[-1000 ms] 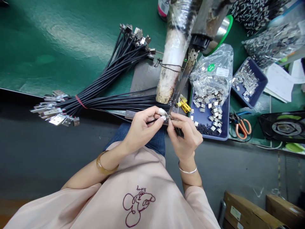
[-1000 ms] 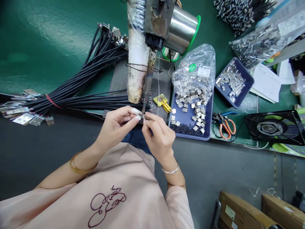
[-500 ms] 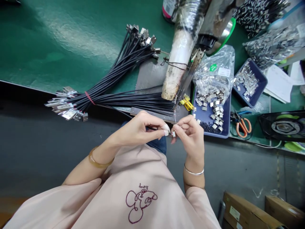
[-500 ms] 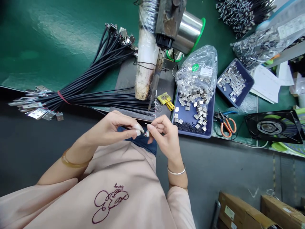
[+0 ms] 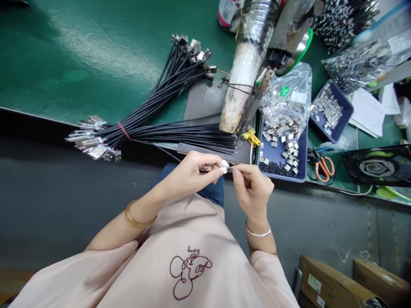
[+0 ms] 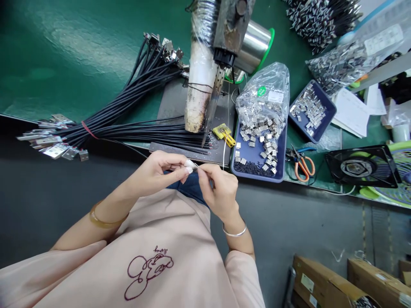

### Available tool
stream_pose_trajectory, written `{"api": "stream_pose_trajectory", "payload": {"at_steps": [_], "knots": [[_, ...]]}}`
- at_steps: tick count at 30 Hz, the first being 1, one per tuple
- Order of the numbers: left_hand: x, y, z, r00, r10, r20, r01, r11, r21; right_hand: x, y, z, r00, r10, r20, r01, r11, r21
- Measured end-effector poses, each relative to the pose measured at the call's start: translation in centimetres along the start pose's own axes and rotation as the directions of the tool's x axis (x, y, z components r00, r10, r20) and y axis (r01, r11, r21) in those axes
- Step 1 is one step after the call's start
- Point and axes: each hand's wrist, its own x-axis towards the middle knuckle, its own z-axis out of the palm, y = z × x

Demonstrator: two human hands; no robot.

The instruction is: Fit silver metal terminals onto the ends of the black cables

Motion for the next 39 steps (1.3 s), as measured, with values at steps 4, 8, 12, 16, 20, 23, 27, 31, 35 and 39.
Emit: {"api": "stream_pose_trajectory", "payload": {"at_steps": [4, 8, 12, 16, 20, 23, 27, 31, 35, 39], "knots": [[-0.2, -0.3, 0.1, 0.996, 0.042, -0.077, -0.045, 0.999, -0.029, -0.3, 1.0, -3.2, 0.95, 0.288, -0.121, -0.258, 0.942, 0.213], [0.1, -0.2, 0.3, 0.97, 0.23, -0.079, -0.216, 0.965, 0.147, 0.6, 4.8, -7.5, 0.91, 0.396, -0.125, -0.414, 0.892, -0.182], [0.7, 0.1, 0.7, 0.932, 0.362, -0.001, -0.338, 0.872, 0.355, 1.8, 8.8, -9.4, 0.896, 0.438, 0.079, -0.384, 0.851, -0.359], [1.2, 0.0, 0.7, 0.983, 0.186, -0.008, -0.178, 0.95, 0.257, 2.7, 10.0, -9.0, 0.838, 0.489, 0.241, -0.386, 0.844, -0.373], [1.5, -0.4, 0.5, 1.0, -0.027, -0.001, 0.027, 1.0, 0.015, 3.3, 9.6, -8.7, 0.832, 0.477, 0.284, -0.358, 0.852, -0.382], [1.7, -0.6, 0.6, 0.998, -0.056, -0.03, 0.054, 0.996, -0.07, 3.4, 9.4, -8.8, 0.837, 0.451, 0.309, -0.318, 0.862, -0.396], [1.8, -0.6, 0.9, 0.997, -0.057, -0.047, 0.053, 0.995, -0.082, 3.0, 9.5, -8.7, 0.851, 0.443, 0.28, -0.331, 0.869, -0.368], [1.9, -0.4, 1.1, 0.996, -0.061, -0.066, 0.057, 0.996, -0.071, 2.4, 9.6, -8.7, 0.908, 0.402, 0.116, -0.338, 0.868, -0.363], [2.0, -0.3, 1.3, 0.994, -0.06, -0.086, 0.055, 0.997, -0.057, 2.6, 9.8, -8.9, 0.935, 0.328, 0.138, -0.256, 0.89, -0.378], [2.1, -0.5, 1.3, 0.995, -0.069, -0.077, 0.065, 0.996, -0.053, 3.1, 10.2, -8.5, 0.921, 0.335, 0.2, -0.236, 0.887, -0.398]]}}
